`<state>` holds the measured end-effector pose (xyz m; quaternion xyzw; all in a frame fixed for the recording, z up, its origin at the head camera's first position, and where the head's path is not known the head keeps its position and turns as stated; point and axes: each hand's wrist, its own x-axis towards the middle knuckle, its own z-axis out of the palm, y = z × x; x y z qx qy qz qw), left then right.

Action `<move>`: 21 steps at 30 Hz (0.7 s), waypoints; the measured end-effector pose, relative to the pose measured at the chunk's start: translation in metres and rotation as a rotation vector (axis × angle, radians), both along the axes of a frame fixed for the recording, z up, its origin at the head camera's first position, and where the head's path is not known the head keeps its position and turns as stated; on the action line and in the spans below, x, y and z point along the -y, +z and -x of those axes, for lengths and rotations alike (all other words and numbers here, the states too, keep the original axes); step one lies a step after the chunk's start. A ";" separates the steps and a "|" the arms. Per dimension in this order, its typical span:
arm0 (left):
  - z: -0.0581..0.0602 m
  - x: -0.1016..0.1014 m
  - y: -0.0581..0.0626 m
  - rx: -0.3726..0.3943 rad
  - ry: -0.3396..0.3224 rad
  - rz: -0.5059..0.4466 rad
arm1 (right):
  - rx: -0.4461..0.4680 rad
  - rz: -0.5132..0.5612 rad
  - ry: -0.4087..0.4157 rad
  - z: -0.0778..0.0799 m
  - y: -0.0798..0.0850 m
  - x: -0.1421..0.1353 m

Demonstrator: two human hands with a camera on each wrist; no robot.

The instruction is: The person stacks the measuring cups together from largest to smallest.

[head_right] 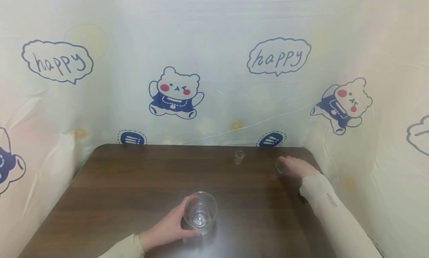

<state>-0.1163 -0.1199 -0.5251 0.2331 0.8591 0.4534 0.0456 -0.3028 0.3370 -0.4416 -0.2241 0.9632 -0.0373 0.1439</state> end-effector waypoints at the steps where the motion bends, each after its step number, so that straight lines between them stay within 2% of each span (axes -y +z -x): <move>1: 0.000 0.000 0.000 0.001 -0.001 -0.001 | -0.001 0.001 -0.004 0.000 0.000 -0.001; 11: -0.001 0.000 -0.001 -0.009 -0.007 -0.009 | 0.008 0.015 0.001 -0.001 -0.001 -0.005; 16: 0.000 0.000 -0.002 -0.007 -0.006 0.001 | 0.003 0.041 0.024 -0.005 0.002 -0.008; 21: 0.001 0.001 -0.002 0.008 -0.007 0.004 | 0.020 0.053 0.008 -0.010 0.007 -0.007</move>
